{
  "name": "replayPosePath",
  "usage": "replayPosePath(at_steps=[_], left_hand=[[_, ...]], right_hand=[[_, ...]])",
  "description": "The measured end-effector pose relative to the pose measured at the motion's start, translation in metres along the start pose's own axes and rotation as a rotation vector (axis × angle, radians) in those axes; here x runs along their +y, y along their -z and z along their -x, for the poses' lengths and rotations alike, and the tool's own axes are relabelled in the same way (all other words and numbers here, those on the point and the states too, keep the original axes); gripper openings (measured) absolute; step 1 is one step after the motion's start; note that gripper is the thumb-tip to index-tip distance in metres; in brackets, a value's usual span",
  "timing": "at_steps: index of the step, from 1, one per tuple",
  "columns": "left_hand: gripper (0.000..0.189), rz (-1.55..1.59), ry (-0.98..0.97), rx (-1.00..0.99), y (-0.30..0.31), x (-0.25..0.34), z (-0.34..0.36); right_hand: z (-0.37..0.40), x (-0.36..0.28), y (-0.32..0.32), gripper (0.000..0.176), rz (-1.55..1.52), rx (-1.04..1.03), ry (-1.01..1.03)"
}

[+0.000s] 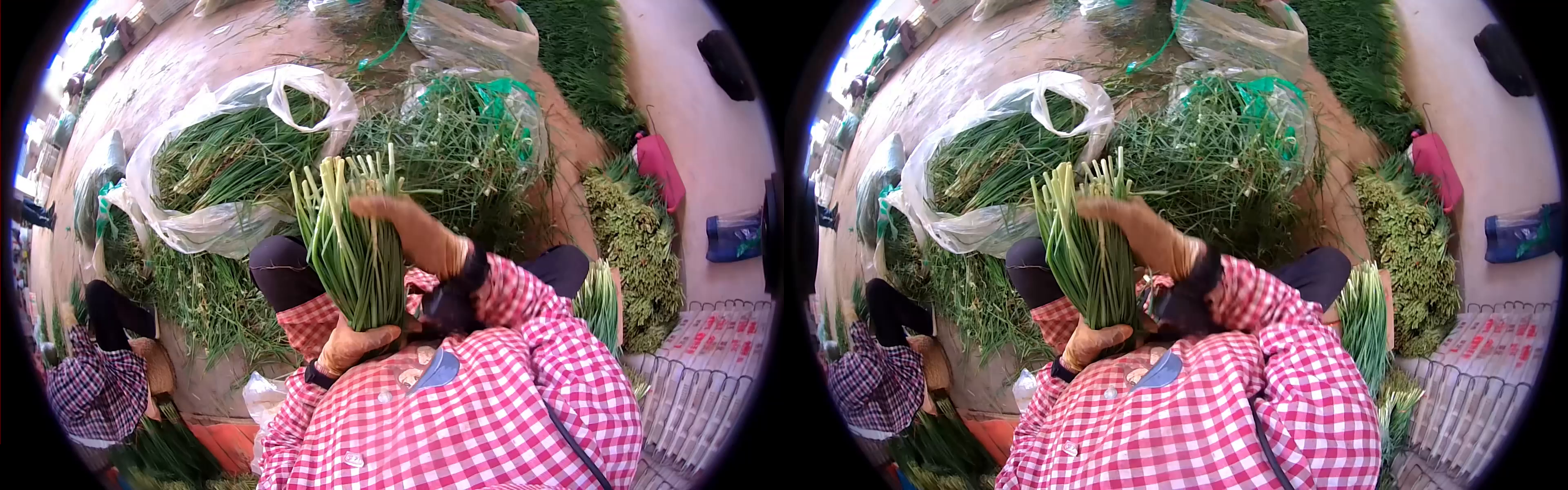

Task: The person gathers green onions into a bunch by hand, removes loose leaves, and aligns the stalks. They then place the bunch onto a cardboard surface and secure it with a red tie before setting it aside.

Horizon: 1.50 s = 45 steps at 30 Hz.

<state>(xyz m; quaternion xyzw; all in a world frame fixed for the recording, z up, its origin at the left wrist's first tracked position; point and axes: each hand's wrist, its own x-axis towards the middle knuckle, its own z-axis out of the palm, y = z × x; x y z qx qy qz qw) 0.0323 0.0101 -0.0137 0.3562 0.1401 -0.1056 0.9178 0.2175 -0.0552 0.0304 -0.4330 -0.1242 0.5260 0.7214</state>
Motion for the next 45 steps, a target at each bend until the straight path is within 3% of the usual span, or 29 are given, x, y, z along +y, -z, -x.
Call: replayPosePath(at_steps=[2, 5, 7, 9, 11, 12, 14, 16, 17, 18, 19, 21, 22, 23, 25, 27, 29, 31, 33, 34, 35, 37, 39, 40, 42, 43, 44, 45], left_hand=[[0.062, -0.009, 0.073, -0.022, 0.006, -0.007, -0.001], [0.063, 0.112, 0.035, -0.019, -0.001, -0.012, 0.002], [0.066, 0.175, 0.02, -0.053, 0.001, -0.01, 0.003], [0.068, 0.191, -0.014, -0.095, 0.008, -0.009, 0.006], [0.078, 0.137, -0.071, -0.095, 0.015, -0.009, 0.003], [0.081, 0.143, -0.106, -0.094, 0.012, -0.005, 0.001], [0.088, 0.171, -0.154, 0.0, 0.005, -0.001, 0.003], [0.088, 0.142, -0.121, 0.01, 0.007, 0.003, 0.004], [0.088, 0.126, -0.103, 0.013, 0.007, 0.004, 0.004], [0.079, 0.042, -0.156, 0.051, 0.006, 0.004, 0.001], [0.072, 0.007, -0.142, 0.104, 0.002, 0.01, -0.004], [0.058, -0.056, -0.09, 0.229, -0.008, 0.024, -0.008], [0.04, -0.17, -0.117, 0.214, -0.004, 0.028, -0.019], [0.033, -0.327, -0.147, 0.287, -0.007, 0.032, -0.031], [0.041, -0.537, -0.172, 0.414, -0.017, 0.035, -0.058], [0.049, -0.944, -0.497, 0.269, -0.009, 0.026, -0.092], [0.074, -1.038, -0.345, 0.252, -0.022, 0.024, -0.102], [0.087, -1.267, -0.406, 0.124, -0.031, 0.02, -0.113], [0.1, -1.305, -0.176, 0.179, -0.058, 0.017, -0.1], [0.101, -1.34, -0.373, 0.102, -0.06, 0.006, -0.099], [0.102, -1.366, -0.571, 0.018, -0.059, -0.002, -0.1], [0.102, -1.2, -0.417, -0.227, -0.088, 0.024, -0.079], [0.098, -1.305, -0.543, -0.419, -0.088, 0.036, -0.074], [0.079, -1.263, -0.497, -0.405, -0.093, 0.051, -0.063], [0.03, -0.919, -0.516, -0.15, -0.062, 0.065, -0.06], [0.023, -0.697, -0.385, 0.069, -0.053, 0.079, -0.058], [0.027, -0.65, -0.395, 0.178, -0.033, 0.086, -0.065], [0.036, -0.813, -0.472, 0.312, -0.026, 0.09, -0.071]], right_hand=[[-0.021, -0.014, 0.017, 0.022, 0.348, -0.117, 0.164], [-0.052, -0.041, 0.046, 0.012, 0.849, -0.075, 0.432], [-0.071, -0.069, 0.056, 0.007, -0.202, -0.186, 0.231], [-0.062, -0.105, 0.058, 0.01, 0.353, -0.062, 0.503], [-0.035, -0.138, 0.052, 0.023, 0.354, 0.038, 0.625], [-0.037, -0.161, 0.09, 0.021, 0.145, -0.347, 0.529], [-0.042, -0.167, 0.135, 0.027, 0.319, -0.364, 0.471], [-0.025, -0.129, 0.149, 0.038, 1.051, 0.412, 0.518], [-0.033, -0.089, 0.189, 0.052, 1.866, 0.748, 0.194], [-0.009, -0.078, 0.151, 0.058, 1.968, 0.486, -0.291], [-0.003, -0.052, 0.157, 0.062, 1.852, -0.109, -0.018], [0.024, -0.004, 0.109, 0.064, 0.856, -0.277, -0.194], [0.029, 0.015, 0.088, 0.068, 0.712, -0.311, -0.091], [0.031, 0.03, 0.07, 0.074, 0.566, -0.341, 0.013], [0.031, 0.045, 0.052, 0.091, 0.541, -0.174, 0.133], [0.026, 0.039, 0.047, 0.083, 0.332, -0.073, 0.19], [0.021, 0.039, 0.06, 0.079, 0.294, 0.061, 0.218], [0.022, 0.026, 0.068, 0.06, 0.109, 0.111, 0.171], [0.018, 0.011, 0.072, 0.046, -0.009, 0.129, 0.177], [0.027, -0.007, 0.069, 0.038, -0.084, 0.149, 0.107], [0.029, -0.018, 0.08, 0.036, -0.026, 0.069, 0.15], [0.047, -0.052, 0.089, 0.035, 0.088, 0.158, 0.058], [0.059, -0.083, 0.109, 0.035, 0.279, 0.19, -0.017], [0.068, -0.098, 0.119, 0.033, 0.343, 0.199, -0.044], [0.094, -0.116, 0.12, 0.031, 0.545, 0.252, -0.003], [0.104, -0.118, 0.116, 0.031, 0.609, 0.266, -0.012], [0.113, -0.116, 0.109, 0.035, 0.63, 0.265, -0.011], [0.122, -0.112, 0.1, 0.039, 0.653, 0.257, -0.011]])
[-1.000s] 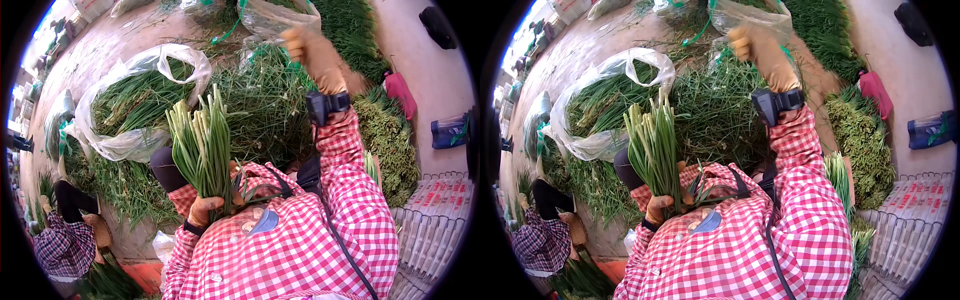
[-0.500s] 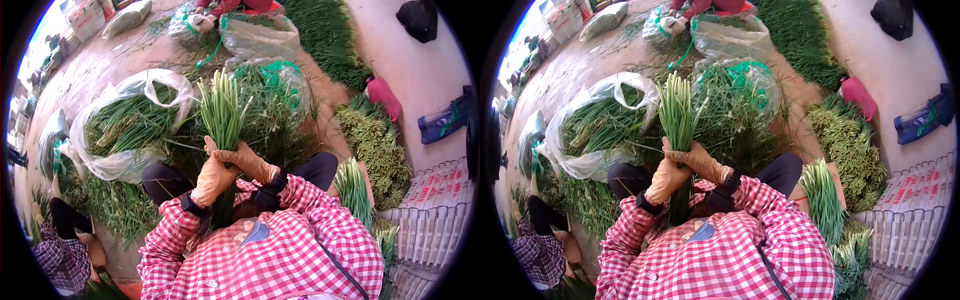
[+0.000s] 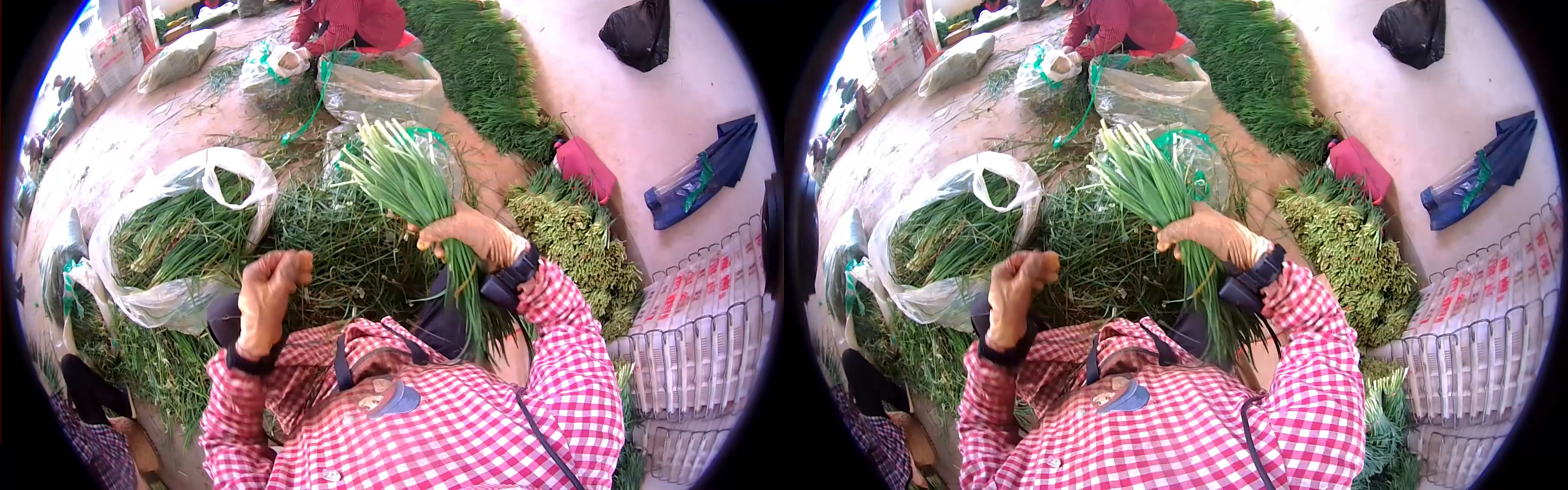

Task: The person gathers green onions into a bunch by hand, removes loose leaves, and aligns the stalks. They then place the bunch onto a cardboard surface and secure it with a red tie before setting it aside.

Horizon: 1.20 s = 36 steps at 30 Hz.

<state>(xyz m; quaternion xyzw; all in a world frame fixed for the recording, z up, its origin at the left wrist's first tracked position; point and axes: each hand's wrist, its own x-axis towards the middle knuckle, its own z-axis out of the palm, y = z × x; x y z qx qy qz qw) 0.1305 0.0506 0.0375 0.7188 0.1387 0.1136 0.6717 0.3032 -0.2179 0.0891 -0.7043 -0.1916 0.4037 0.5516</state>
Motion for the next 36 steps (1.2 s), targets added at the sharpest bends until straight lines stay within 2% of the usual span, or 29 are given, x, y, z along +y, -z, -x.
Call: replayPosePath(at_steps=[2, 4, 6, 8, 9, 12, 14, 16, 17, 18, 20, 22, 24, 26, 30, 31, 33, 34, 35, 36], left_hand=[[0.044, 0.113, 0.125, -0.124, -0.009, 0.021, -0.008], [0.051, 0.098, 0.296, -0.393, -0.026, 0.027, -0.01], [0.046, 0.231, 0.406, -0.49, -0.046, 0.023, -0.009], [0.04, 0.386, 0.414, -0.455, -0.049, 0.008, -0.009], [0.036, 0.463, 0.364, -0.376, -0.048, 0.019, 0.0], [0.037, 0.664, 0.225, -0.286, -0.018, 0.037, 0.025], [0.035, 0.635, -0.104, -0.316, 0.016, 0.028, 0.035], [0.033, 0.539, -0.069, -0.256, 0.056, 0.022, 0.036], [0.03, 0.347, 0.025, -0.089, 0.056, 0.028, 0.036], [0.036, 0.059, 0.132, -0.107, 0.056, 0.041, 0.034], [0.045, -0.073, 0.245, -0.079, 0.045, 0.031, 0.025], [0.043, 0.119, 0.235, -0.161, 0.027, 0.026, 0.017], [0.042, 0.145, 0.246, -0.281, 0.017, 0.023, 0.006], [0.037, 0.139, 0.299, -0.311, 0.002, 0.026, 0.001], [0.024, 0.176, 0.058, -0.337, 0.008, 0.011, 0.0], [0.027, 0.351, -0.045, -0.185, 0.012, 0.006, 0.005], [0.027, 0.476, -0.19, 0.016, 0.048, -0.005, 0.003], [0.031, 0.546, -0.104, 0.291, 0.062, -0.011, 0.001], [0.033, 0.456, -0.113, 0.383, 0.087, -0.028, -0.003], [0.033, 0.405, -0.115, 0.292, 0.104, -0.029, 0.008]], right_hand=[[0.014, 0.001, -0.018, 0.042, 0.03, -0.024, -0.004], [0.022, 0.01, -0.036, 0.041, 0.017, -0.049, -0.085], [0.026, 0.015, -0.049, 0.042, 0.024, -0.09, -0.096], [0.025, 0.023, -0.054, 0.042, 0.011, -0.099, -0.089], [0.025, 0.024, -0.052, 0.044, 0.041, -0.073, -0.097], [0.024, 0.026, -0.038, 0.039, -0.177, 0.023, -0.133], [0.024, 0.039, -0.026, 0.043, -0.311, -0.037, -0.124], [0.023, 0.054, -0.021, 0.045, -0.475, -0.118, -0.087], [0.024, 0.055, -0.024, 0.049, -0.494, -0.162, -0.077], [0.026, 0.052, -0.028, 0.05, -0.477, -0.187, -0.072], [0.028, 0.045, -0.037, 0.053, -0.434, -0.245, -0.07], [0.026, 0.047, -0.045, 0.058, -0.439, -0.304, -0.085], [0.025, 0.044, -0.056, 0.06, -0.439, -0.359, -0.092], [0.022, 0.045, -0.06, 0.065, -0.383, -0.394, -0.134], [0.026, 0.059, -0.056, 0.072, -0.399, -0.431, -0.158], [0.03, 0.059, -0.054, 0.072, -0.417, -0.443, -0.161], [0.037, 0.061, -0.053, 0.069, -0.476, -0.46, -0.15], [0.038, 0.063, -0.053, 0.069, -0.496, -0.478, -0.142], [0.038, 0.064, -0.053, 0.068, -0.515, -0.498, -0.131], [0.036, 0.064, -0.053, 0.067, -0.533, -0.52, -0.118]])
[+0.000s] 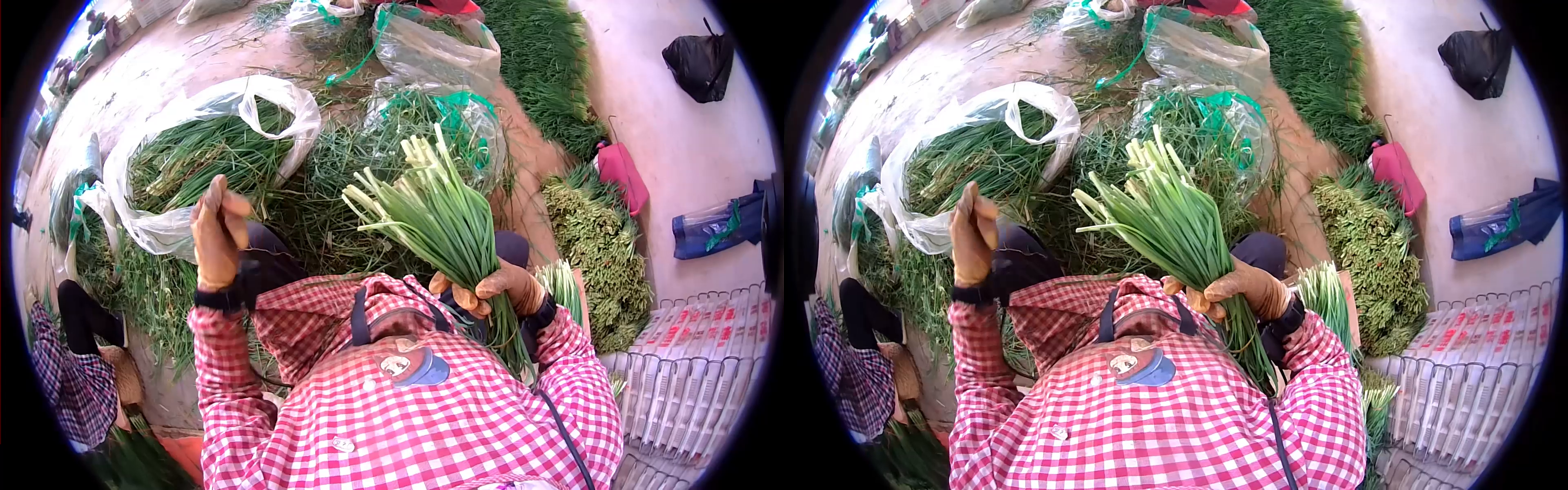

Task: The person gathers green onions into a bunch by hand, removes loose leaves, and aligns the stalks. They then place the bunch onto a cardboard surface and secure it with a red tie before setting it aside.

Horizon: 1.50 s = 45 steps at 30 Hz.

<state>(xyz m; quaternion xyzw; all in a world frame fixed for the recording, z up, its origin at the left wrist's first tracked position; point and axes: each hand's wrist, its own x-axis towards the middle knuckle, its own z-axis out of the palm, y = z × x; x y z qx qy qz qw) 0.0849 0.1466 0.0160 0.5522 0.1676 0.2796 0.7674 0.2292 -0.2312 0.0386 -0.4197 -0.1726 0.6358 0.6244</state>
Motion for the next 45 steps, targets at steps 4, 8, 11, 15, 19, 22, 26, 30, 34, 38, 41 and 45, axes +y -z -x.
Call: replayPosePath(at_steps=[4, 8, 11, 15, 19, 22, 26, 30, 34, 38, 41, 45], left_hand=[[0.047, -0.352, 0.285, -0.392, -0.041, 0.021, 0.032], [0.035, -0.164, 0.527, -0.532, -0.071, -0.004, 0.04], [0.027, -0.018, 0.487, -0.523, -0.075, -0.006, 0.045], [0.027, 0.351, 0.286, -0.352, -0.046, -0.006, 0.05], [0.031, 0.017, 0.136, -0.013, -0.001, -0.003, 0.042], [0.033, -0.53, 0.28, 0.22, 0.046, -0.011, 0.028], [0.048, -0.746, 0.06, 0.201, 0.017, 0.02, 0.033], [0.033, -0.62, 0.202, -0.11, -0.082, 0.072, 0.043], [0.017, -0.539, 0.405, -0.37, -0.114, 0.056, 0.032], [0.021, -0.135, 0.219, -0.348, -0.103, 0.042, 0.029], [0.02, 0.026, 0.056, -0.155, -0.075, 0.05, 0.022], [0.02, -0.836, -0.162, 0.245, 0.003, 0.024, 0.003]], right_hand=[[-0.008, 0.001, -0.003, 0.067, -0.045, -0.004, -0.039], [-0.022, 0.008, 0.003, 0.066, -0.032, -0.067, -0.063], [-0.022, 0.007, 0.004, 0.066, -0.04, -0.048, -0.106], [-0.017, 0.01, 0.006, 0.069, -0.121, 0.005, -0.064], [-0.016, 0.006, 0.001, 0.068, -0.079, -0.007, -0.075], [-0.017, 0.007, 0.008, 0.064, -0.034, -0.018, -0.093], [-0.018, 0.005, 0.003, 0.049, 0.142, 0.087, -0.145], [-0.023, -0.003, -0.013, 0.038, 0.284, 0.095, -0.168], [-0.025, -0.004, -0.019, 0.039, 0.393, 0.07, -0.167], [-0.02, -0.011, -0.027, 0.04, 0.425, 0.103, -0.201], [-0.018, -0.003, -0.012, 0.051, 0.274, 0.039, -0.107], [-0.015, 0.006, -0.007, 0.068, 0.037, 0.057, -0.072]])
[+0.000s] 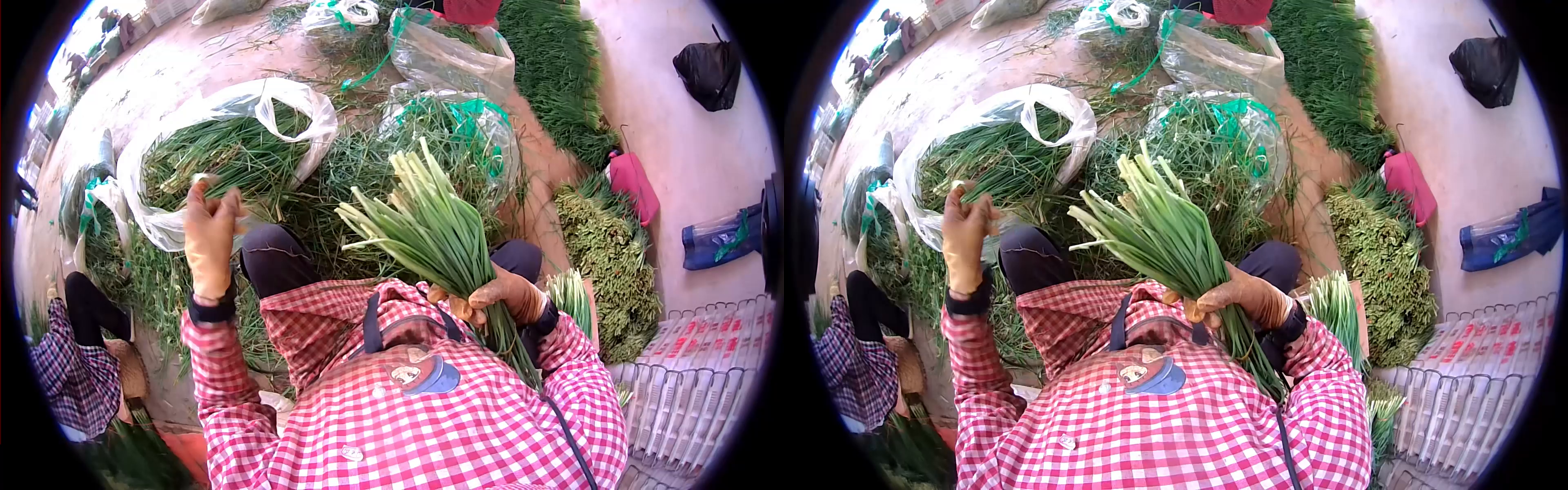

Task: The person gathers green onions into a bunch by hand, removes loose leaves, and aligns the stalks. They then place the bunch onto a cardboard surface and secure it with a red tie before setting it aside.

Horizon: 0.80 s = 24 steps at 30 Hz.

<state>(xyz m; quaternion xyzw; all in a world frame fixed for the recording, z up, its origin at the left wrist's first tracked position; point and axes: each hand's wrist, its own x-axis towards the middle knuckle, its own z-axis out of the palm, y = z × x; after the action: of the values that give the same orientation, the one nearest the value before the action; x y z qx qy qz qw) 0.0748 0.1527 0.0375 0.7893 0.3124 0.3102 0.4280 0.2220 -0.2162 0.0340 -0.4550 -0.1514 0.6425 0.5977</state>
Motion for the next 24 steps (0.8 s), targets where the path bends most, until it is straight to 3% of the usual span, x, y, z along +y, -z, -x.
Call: replayPosePath(at_steps=[2, 5, 7, 9, 11, 13, 15, 17, 19, 21, 23, 24], left_hand=[[0.037, -0.459, -0.109, 0.019, 0.004, 0.001, 0.018], [0.038, 0.359, 0.307, -0.452, -0.006, 0.037, 0.054], [0.03, 0.386, 0.242, -0.535, -0.029, 0.056, 0.074], [0.022, 0.252, 0.096, -0.531, -0.048, 0.055, 0.079], [0.017, 0.067, -0.186, -0.505, -0.062, 0.044, 0.074], [0.012, 0.401, 0.038, -0.596, -0.057, 0.058, 0.071], [0.013, 0.739, 0.077, -0.536, -0.05, 0.064, 0.069], [0.018, 0.72, 0.122, -0.432, -0.039, 0.056, 0.059], [0.018, 0.648, 0.116, -0.453, -0.033, 0.031, 0.053], [0.012, 0.554, 0.207, -0.606, -0.016, 0.02, 0.052], [0.009, 0.504, 0.201, -0.577, -0.002, 0.008, 0.053], [0.012, 0.524, 0.1, -0.478, -0.001, -0.002, 0.053]], right_hand=[[-0.002, 0.003, 0.001, 0.067, -0.089, -0.014, 0.02], [-0.009, 0.005, 0.008, 0.068, -0.022, -0.018, 0.012], [-0.01, 0.002, 0.002, 0.065, -0.024, -0.011, -0.017], [-0.014, 0.0, -0.002, 0.066, 0.004, -0.006, -0.044], [-0.016, 0.002, -0.009, 0.067, -0.043, 0.0, -0.028], [-0.015, -0.001, -0.016, 0.067, -0.086, 0.007, 0.008], [-0.015, 0.006, -0.004, 0.067, -0.102, -0.068, 0.013], [-0.013, 0.006, 0.003, 0.066, -0.099, -0.134, 0.014], [-0.011, 0.005, 0.001, 0.064, -0.102, -0.099, -0.009], [-0.011, 0.002, -0.007, 0.064, -0.106, -0.068, 0.006], [-0.011, -0.003, -0.016, 0.063, -0.106, -0.038, 0.055], [-0.011, -0.004, -0.016, 0.062, -0.077, -0.063, 0.042]])
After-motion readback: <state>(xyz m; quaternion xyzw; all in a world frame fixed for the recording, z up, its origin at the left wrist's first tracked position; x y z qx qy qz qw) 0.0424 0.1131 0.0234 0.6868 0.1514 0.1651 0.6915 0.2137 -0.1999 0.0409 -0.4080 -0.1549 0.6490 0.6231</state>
